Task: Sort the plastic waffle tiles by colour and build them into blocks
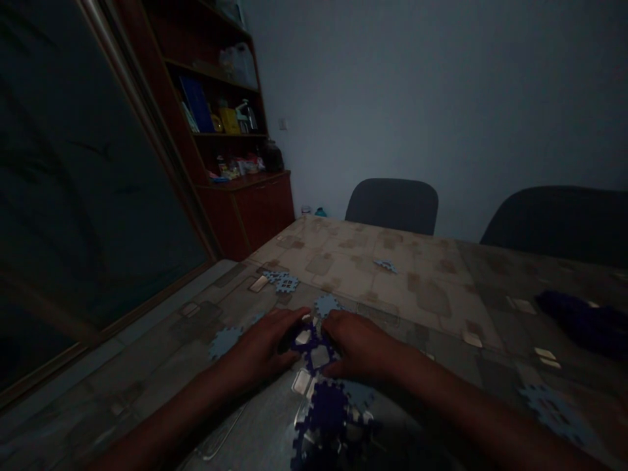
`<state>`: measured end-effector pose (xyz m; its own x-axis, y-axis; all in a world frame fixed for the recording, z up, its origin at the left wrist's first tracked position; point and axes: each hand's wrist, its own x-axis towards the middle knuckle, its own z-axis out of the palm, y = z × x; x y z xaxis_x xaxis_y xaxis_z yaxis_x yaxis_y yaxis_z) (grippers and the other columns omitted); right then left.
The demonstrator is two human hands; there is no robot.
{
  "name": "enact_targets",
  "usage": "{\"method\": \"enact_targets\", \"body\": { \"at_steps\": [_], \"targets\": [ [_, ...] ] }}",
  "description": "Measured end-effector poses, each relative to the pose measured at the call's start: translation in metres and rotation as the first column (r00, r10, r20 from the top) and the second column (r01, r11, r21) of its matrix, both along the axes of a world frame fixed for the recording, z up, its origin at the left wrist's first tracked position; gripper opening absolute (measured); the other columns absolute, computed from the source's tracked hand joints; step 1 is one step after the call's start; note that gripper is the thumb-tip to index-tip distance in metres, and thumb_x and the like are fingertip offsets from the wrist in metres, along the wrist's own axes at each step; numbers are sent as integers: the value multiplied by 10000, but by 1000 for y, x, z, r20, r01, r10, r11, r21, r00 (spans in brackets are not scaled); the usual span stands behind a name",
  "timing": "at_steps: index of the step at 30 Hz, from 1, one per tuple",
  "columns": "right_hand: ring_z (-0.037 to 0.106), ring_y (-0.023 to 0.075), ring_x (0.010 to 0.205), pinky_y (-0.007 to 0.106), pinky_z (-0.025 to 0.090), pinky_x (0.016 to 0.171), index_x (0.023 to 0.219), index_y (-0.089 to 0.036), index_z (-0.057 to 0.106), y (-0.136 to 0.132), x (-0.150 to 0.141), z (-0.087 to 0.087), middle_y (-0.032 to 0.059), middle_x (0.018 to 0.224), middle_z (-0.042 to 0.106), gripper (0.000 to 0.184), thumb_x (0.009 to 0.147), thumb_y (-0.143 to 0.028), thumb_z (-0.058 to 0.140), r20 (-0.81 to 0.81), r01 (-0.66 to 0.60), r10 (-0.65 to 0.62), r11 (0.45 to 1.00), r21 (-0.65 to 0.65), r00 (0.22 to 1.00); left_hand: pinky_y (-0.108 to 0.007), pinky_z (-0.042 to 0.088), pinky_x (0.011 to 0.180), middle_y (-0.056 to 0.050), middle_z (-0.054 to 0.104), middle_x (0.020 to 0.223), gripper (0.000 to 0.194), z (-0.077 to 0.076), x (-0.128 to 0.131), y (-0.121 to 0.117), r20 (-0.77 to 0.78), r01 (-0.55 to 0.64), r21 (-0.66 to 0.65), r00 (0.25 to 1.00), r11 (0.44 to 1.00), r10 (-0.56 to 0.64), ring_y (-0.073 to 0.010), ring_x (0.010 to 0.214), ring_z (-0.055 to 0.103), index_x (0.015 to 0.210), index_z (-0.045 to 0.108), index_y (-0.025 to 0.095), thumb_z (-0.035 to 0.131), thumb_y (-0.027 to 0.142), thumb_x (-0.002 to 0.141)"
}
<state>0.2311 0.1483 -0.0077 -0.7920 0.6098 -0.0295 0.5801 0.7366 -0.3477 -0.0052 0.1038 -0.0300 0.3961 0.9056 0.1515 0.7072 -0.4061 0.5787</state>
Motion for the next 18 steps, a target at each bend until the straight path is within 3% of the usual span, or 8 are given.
{"method": "enact_targets", "body": {
  "at_steps": [5,9,14,18],
  "targets": [
    [622,268,917,348,465,798,1005,-128,647,5,26,14,138,1021,659,373,768,-396,753,28,52,-55,992,118,998,-432,419,1033,-54,515,1336,738,-2,6,0,14,-21,44,1000,999,21,-276,1197,499,1462,343,349,712,234,833],
    [604,266,937,359,469,823,1025,-141,634,10,53,16,119,1025,638,363,771,-372,753,-7,87,-87,989,118,996,-445,430,1033,-53,533,1311,786,-2,16,-1,5,-2,46,1000,999,2,-277,1180,511,1478,320,359,695,154,818],
    [584,257,961,365,465,854,1059,-158,602,8,71,9,101,1039,611,365,778,-332,756,-111,69,-58,993,97,992,-401,410,1094,-14,506,1411,652,-5,21,-2,13,75,65,997,995,-77,-231,1262,498,1482,319,380,528,147,910],
    [582,256,953,373,465,848,1034,-171,593,6,75,4,92,1020,611,320,782,-306,738,-118,71,-62,994,80,991,-410,390,1122,-53,487,1438,501,-11,15,4,25,13,110,1000,994,-16,-234,1302,474,1456,394,297,367,164,973]
  ]
}}
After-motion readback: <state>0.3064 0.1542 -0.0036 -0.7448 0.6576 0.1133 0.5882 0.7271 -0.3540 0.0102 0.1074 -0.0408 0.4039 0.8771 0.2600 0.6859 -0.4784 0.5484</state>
